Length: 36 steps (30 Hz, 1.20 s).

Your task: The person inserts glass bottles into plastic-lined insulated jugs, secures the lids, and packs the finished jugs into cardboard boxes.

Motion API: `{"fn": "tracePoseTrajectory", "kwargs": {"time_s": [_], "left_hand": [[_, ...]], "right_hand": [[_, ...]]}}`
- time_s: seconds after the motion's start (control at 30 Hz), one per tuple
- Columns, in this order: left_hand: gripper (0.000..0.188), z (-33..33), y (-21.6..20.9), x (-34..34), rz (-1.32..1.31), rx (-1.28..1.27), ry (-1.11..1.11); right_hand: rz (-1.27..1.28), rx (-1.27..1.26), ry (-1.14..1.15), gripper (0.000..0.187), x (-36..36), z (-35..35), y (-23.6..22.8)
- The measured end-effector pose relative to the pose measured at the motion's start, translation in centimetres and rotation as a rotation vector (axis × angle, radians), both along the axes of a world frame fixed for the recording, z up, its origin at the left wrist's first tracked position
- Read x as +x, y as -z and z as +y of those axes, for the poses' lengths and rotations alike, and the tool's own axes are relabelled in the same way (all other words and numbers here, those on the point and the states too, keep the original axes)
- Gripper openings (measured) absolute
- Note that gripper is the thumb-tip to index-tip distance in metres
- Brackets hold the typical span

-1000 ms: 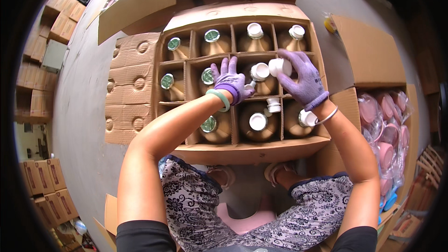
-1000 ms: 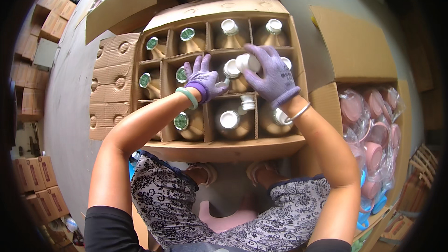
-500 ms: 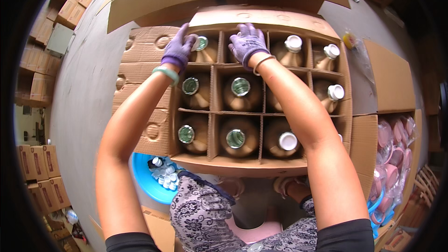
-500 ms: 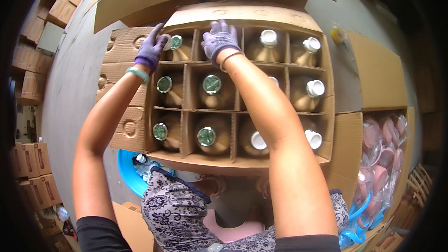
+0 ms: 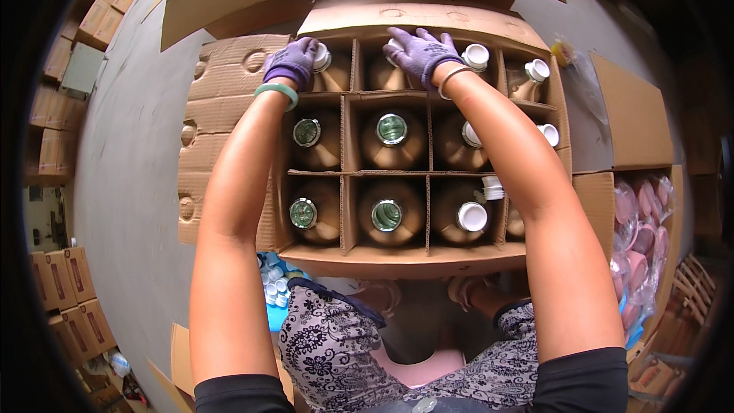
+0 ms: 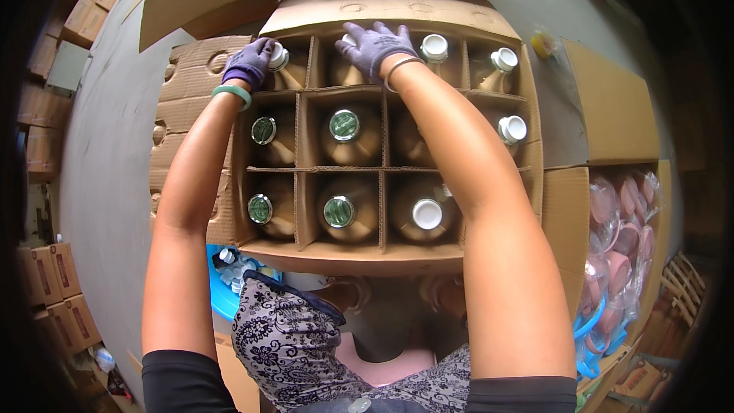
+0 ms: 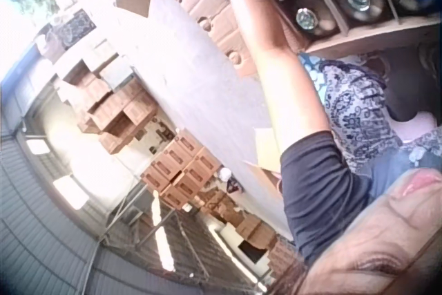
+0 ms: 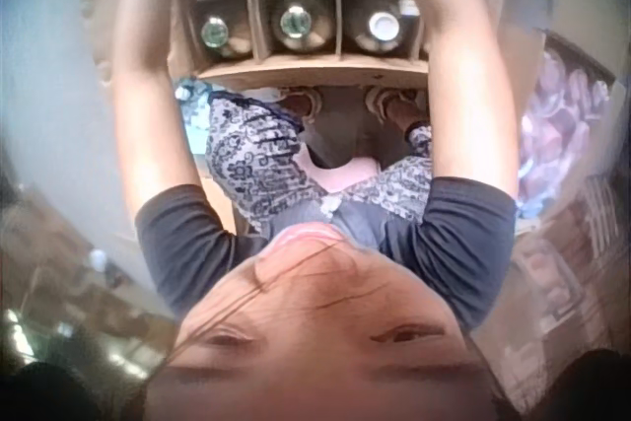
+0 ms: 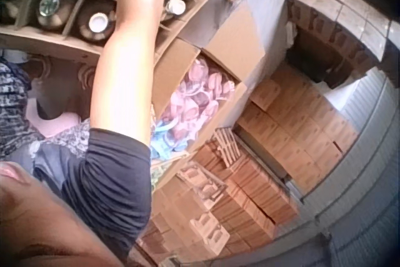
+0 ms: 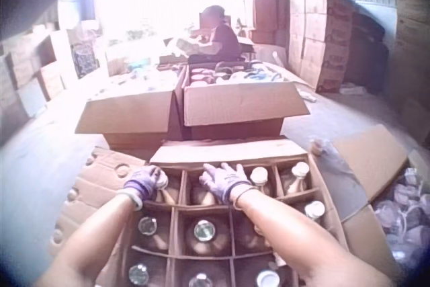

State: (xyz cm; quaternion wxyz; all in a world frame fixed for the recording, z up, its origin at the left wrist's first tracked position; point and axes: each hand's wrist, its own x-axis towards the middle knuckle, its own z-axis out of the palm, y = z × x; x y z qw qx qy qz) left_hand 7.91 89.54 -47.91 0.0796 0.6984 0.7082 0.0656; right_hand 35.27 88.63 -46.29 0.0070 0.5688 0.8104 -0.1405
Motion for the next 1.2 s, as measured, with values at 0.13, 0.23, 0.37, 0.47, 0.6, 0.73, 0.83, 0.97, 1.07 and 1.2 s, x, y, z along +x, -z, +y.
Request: {"fn": "tracePoseTrajectory", "kwargs": {"time_s": [0.13, 0.23, 0.37, 0.47, 0.6, 0.73, 0.83, 0.97, 1.07, 1.2], "left_hand": [[0.044, -1.2, -1.6, 3.0, 0.398, 0.060, 0.046], [0.045, -1.7, -0.7, 1.7, 0.389, 0.096, -0.092], [0.045, -1.7, -1.9, 3.2, 0.379, 0.081, -0.175], [0.047, -2.2, -1.3, 4.7, 0.302, 0.192, -0.294], [0.053, -8.7, 1.5, 9.1, 0.066, 0.766, 0.169], [0.049, -20.6, -1.5, 15.6, -0.695, 0.371, 0.627], [0.049, -24.4, -2.6, 17.1, -0.831, 0.167, 0.651], [0.047, -23.3, -0.7, 17.1, -0.746, 0.217, 0.518], [0.046, -23.4, 0.0, 16.7, -0.675, 0.247, 0.468], [0.051, -25.1, -0.7, 15.1, -0.992, 0.061, 0.401]], "right_hand": [[-0.252, 0.126, -0.067, 0.075, 1.3, -0.8, -0.9], [0.106, 0.441, -0.261, 0.050, 4.3, -7.0, -3.3], [0.083, -0.306, -0.532, 0.037, 12.9, -16.6, -5.2], [-0.198, 0.176, -0.585, 0.035, 16.8, -22.9, -0.4], [-0.263, 0.338, -0.419, 0.013, 15.1, -24.1, 2.2], [0.207, 0.514, -0.249, 0.011, 15.4, -23.1, -2.5], [0.376, 0.260, -0.160, 0.019, 15.1, -23.6, -2.7], [-0.099, 0.241, -0.130, 0.050, 16.4, -24.7, -0.5], [-0.306, 0.371, -0.091, 0.046, 16.4, -25.1, 3.9], [0.083, 0.420, 0.015, 0.036, 14.9, -24.8, 1.3]]}}
